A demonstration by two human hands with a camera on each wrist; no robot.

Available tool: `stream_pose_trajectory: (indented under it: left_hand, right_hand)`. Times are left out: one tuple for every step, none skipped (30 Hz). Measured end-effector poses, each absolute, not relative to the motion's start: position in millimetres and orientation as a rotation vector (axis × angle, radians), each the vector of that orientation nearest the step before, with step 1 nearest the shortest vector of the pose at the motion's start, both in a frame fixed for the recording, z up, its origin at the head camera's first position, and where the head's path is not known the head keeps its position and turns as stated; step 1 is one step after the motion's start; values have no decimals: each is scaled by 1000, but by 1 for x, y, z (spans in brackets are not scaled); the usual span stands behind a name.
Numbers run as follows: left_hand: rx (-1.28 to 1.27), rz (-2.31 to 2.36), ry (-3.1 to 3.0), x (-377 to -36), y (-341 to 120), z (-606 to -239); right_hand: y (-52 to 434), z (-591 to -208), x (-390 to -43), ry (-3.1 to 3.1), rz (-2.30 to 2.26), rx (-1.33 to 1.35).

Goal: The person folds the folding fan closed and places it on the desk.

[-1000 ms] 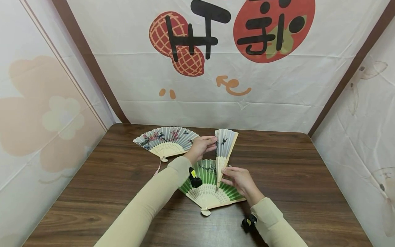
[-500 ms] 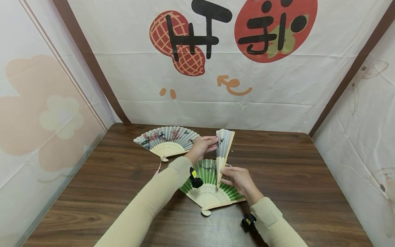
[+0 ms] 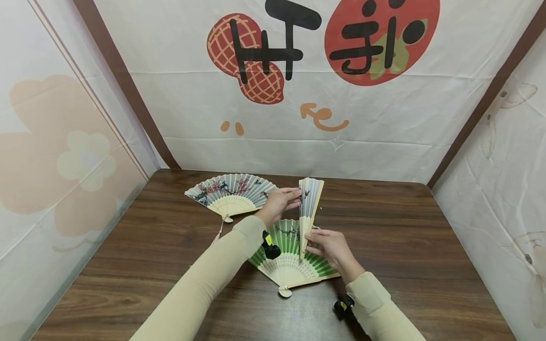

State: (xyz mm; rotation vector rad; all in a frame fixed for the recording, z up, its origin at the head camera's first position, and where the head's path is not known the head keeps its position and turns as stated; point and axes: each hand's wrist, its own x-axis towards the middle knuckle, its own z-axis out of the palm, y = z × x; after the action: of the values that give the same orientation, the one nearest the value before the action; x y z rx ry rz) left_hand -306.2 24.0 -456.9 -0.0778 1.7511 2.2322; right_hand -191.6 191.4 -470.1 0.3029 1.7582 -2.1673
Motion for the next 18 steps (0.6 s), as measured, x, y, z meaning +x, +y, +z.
stream_pose_trajectory:
  left_hand:
    - [-79, 2234, 1750, -306, 24, -457]
    - [-83, 2236, 1747, -306, 25, -457]
    - [-86, 2236, 1746, -306, 25, -457]
    - [-86, 2235, 1744, -306, 25, -457]
    - [-85, 2233, 1746, -306, 25, -457]
    - [-86, 2230, 1746, -305, 25, -457]
    - [-85, 2227, 1747, -305, 25, -458]
    - [-87, 2224, 1747, -305, 25, -458]
    - [-85, 2222, 1749, -305, 25, -458]
    - [-84, 2220, 1751, -304, 25, -458]
    - [-84, 2218, 1755, -304, 24, -458]
    - [-84, 2217, 1758, -304, 24, -457]
    - [-86, 2217, 1759, -304, 24, -457]
    - [-88, 2217, 1761, -304, 25, -457]
    - [-89, 2217, 1763, -304, 25, -457]
    - [-90, 2217, 1765, -304, 25, -456]
    - [-92, 2218, 1767, -303, 25, -456]
    - [-93, 2218, 1768, -303, 25, -456]
  right_hand:
    - [191, -470, -191, 1765, -2163, 299]
    - [191, -470, -191, 1773, -2158, 297]
    - [191, -470, -191, 1782, -2152, 297]
    - [191, -470, -191, 1790, -2147, 296]
    - [191, -469, -191, 1799, -2140, 297]
    - [190, -469, -191, 1806, -2135, 297]
    - [190, -469, -190, 1812, -2130, 298]
    - [190, -469, -190, 1818, -2126, 299]
    - [190, -469, -190, 1822, -2125, 299]
    - [189, -468, -190, 1826, -2124, 299]
    - [189, -468, -190, 1830, -2125, 298]
    - [189, -468, -190, 1833, -2124, 297]
    - [189, -468, -191, 1836, -2124, 294]
    - [189, -468, -191, 1838, -2124, 292]
    - [188, -468, -191, 1842, -2127, 301]
    - [188, -468, -191, 1846, -2128, 309]
    - [188, -468, -191, 1852, -2128, 315]
    - [188, -469, -191, 1858, -2126, 322]
